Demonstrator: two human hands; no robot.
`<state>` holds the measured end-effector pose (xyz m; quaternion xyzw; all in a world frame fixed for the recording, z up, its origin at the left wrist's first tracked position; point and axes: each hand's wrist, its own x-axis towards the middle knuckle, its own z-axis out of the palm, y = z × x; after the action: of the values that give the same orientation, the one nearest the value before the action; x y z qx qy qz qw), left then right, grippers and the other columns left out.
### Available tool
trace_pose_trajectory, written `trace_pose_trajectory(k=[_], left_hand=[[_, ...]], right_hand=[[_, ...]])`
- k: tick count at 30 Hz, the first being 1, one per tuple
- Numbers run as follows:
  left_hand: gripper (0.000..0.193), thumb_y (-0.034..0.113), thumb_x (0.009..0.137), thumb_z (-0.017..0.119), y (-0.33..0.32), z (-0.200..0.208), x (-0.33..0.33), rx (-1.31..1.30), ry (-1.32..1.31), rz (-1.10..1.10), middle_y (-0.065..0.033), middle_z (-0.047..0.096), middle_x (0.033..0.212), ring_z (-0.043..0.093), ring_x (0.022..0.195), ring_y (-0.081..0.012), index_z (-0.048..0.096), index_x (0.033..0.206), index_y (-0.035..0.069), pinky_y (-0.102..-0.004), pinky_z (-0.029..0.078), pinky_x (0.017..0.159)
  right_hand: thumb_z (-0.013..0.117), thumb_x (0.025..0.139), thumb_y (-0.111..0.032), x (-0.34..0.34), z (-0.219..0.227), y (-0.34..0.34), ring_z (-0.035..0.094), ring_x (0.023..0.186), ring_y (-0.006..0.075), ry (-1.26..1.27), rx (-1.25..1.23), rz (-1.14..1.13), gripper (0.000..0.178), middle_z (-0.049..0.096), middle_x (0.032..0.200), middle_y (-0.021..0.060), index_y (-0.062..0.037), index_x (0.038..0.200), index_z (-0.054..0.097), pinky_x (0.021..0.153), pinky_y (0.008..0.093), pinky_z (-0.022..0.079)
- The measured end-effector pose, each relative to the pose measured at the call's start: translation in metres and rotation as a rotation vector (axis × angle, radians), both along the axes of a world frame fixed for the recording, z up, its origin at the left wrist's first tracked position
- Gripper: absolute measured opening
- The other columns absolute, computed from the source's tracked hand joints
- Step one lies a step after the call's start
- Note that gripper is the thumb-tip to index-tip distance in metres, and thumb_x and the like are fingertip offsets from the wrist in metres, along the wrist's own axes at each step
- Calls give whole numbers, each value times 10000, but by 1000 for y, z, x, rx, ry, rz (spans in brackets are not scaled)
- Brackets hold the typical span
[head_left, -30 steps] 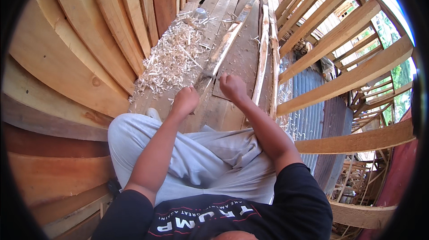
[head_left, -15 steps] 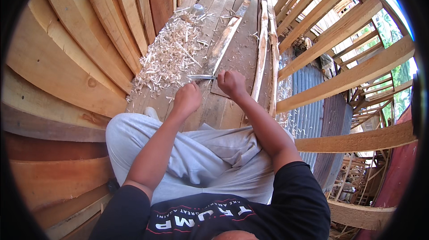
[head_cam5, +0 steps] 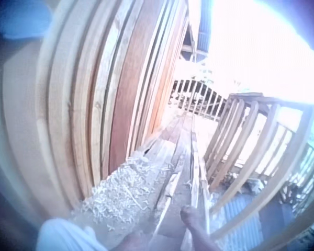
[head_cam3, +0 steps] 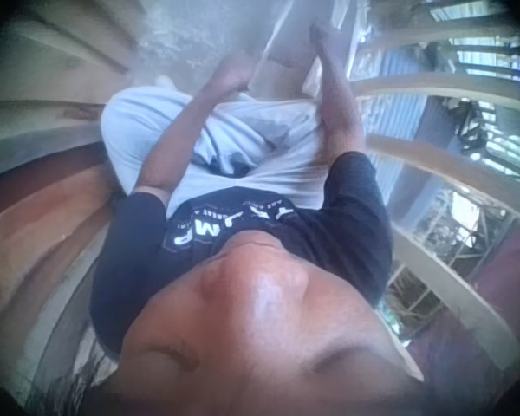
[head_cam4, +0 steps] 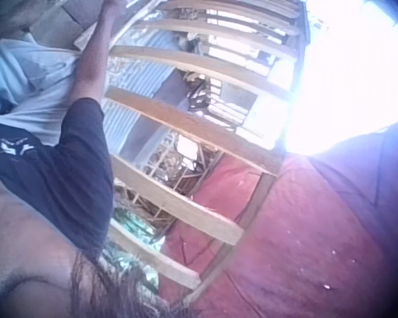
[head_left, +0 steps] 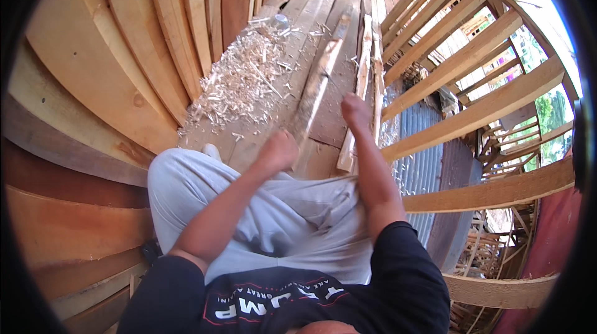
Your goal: The person sits cross-legged on a wooden floor and uses a chisel to shave and shape a long wooden stick. Wood shavings accumulate on the floor as the person repeatedly scrapes the stick's surface.
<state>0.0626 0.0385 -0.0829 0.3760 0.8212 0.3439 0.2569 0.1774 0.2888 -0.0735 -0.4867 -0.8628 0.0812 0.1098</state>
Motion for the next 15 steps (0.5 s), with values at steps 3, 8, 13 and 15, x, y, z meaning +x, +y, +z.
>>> trace_pose_trajectory(k=[3,8,13,15], left_hand=[[439,226,936,374,-11,23,-7,-5,-6,35,-310,659,861,688,860,-384,659,894,-106,-435,548,804],[442,209,950,356,-11,27,-56,-87,171,-139,-272,669,767,700,734,-350,667,840,-86,-425,559,753],[471,231,974,332,0,38,-29,-97,15,54,-291,667,905,664,935,-384,675,866,-74,-455,521,851],[470,233,975,336,2,34,-34,-82,-3,83,-296,664,900,657,927,-409,672,876,-80,-464,518,852]], right_hand=[[257,975,-361,3,3,-29,650,842,403,-46,-124,121,553,664,975,271,-20,1013,691,837,467,506],[390,924,-319,-51,15,-117,636,828,434,-17,-192,252,450,652,830,268,13,791,662,786,505,499],[394,909,-319,-48,17,-95,627,742,443,57,-9,199,463,648,779,251,22,734,654,726,523,497],[386,912,-312,-52,17,-101,627,715,452,97,6,200,483,635,738,265,26,694,652,727,526,497]])
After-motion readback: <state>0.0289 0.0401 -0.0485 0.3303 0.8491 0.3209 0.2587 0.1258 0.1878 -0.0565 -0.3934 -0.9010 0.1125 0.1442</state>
